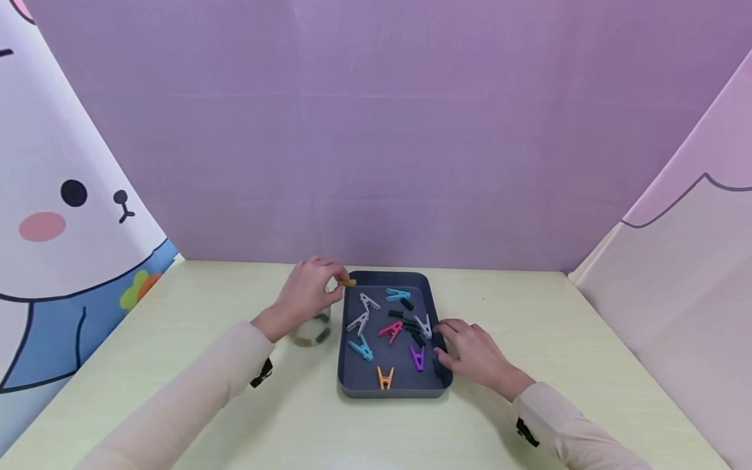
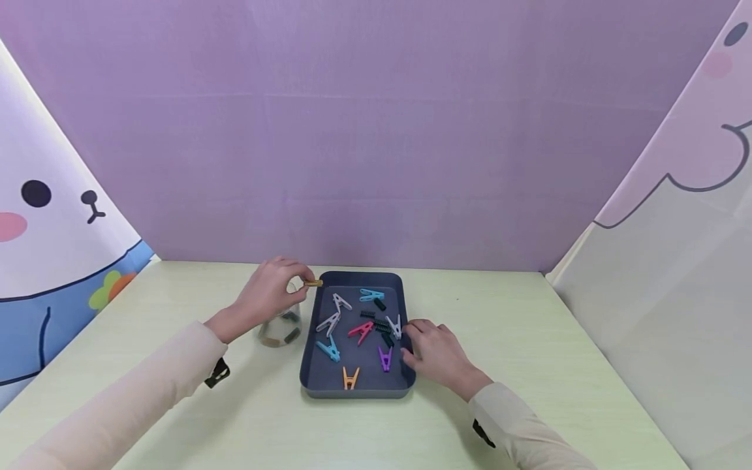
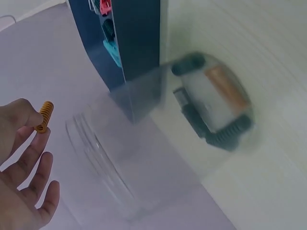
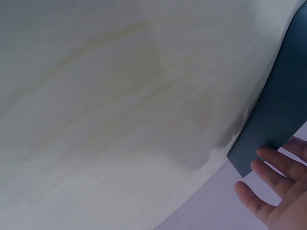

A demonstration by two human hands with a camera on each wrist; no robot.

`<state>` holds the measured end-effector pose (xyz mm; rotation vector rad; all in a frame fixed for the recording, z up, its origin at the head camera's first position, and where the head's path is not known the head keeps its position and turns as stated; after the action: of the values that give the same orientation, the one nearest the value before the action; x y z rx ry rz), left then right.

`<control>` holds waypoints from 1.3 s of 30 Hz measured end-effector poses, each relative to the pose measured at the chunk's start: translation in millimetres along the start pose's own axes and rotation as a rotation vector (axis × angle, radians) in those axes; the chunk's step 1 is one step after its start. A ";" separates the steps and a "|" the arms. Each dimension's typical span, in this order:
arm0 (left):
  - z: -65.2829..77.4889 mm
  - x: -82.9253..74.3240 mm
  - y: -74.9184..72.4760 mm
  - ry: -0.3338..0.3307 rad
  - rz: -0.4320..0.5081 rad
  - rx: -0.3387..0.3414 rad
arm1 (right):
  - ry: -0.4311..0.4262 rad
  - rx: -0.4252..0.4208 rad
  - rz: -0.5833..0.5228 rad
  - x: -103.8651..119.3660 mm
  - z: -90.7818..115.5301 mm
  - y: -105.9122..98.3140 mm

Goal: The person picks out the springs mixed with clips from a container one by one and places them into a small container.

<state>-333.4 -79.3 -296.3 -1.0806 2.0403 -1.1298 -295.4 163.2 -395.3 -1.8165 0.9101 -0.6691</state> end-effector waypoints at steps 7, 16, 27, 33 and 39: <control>8.9 20.8 -8.5 0.018 0.012 -0.068 | 0.009 0.019 -0.009 -5.2 -1.1 5.6; 22.9 42.0 -7.2 -0.005 -0.001 -0.054 | 0.019 0.031 -0.014 -6.2 -2.5 7.3; 28.2 57.3 9.7 -0.042 -0.038 0.077 | 0.033 0.036 -0.016 -6.2 -3.5 8.8; 26.1 60.6 13.2 -0.055 -0.054 0.110 | 0.030 0.031 -0.013 -5.7 -4.0 8.8; 24.9 64.4 17.0 -0.097 -0.044 0.139 | 0.030 0.028 -0.009 -5.0 -4.9 8.6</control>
<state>-353.9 -139.1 -329.0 -1.0931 1.8439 -1.1985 -304.6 162.6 -401.5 -1.7909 0.9090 -0.7132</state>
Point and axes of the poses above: each hand's wrist, its own z-axis away from the middle knuckle, its own y-axis out of the palm, x = y × z, the point moved 8 cm from there along -z, towards the middle knuckle, and after that the axes turned 4 degrees about -z, right-handed, at the moved point
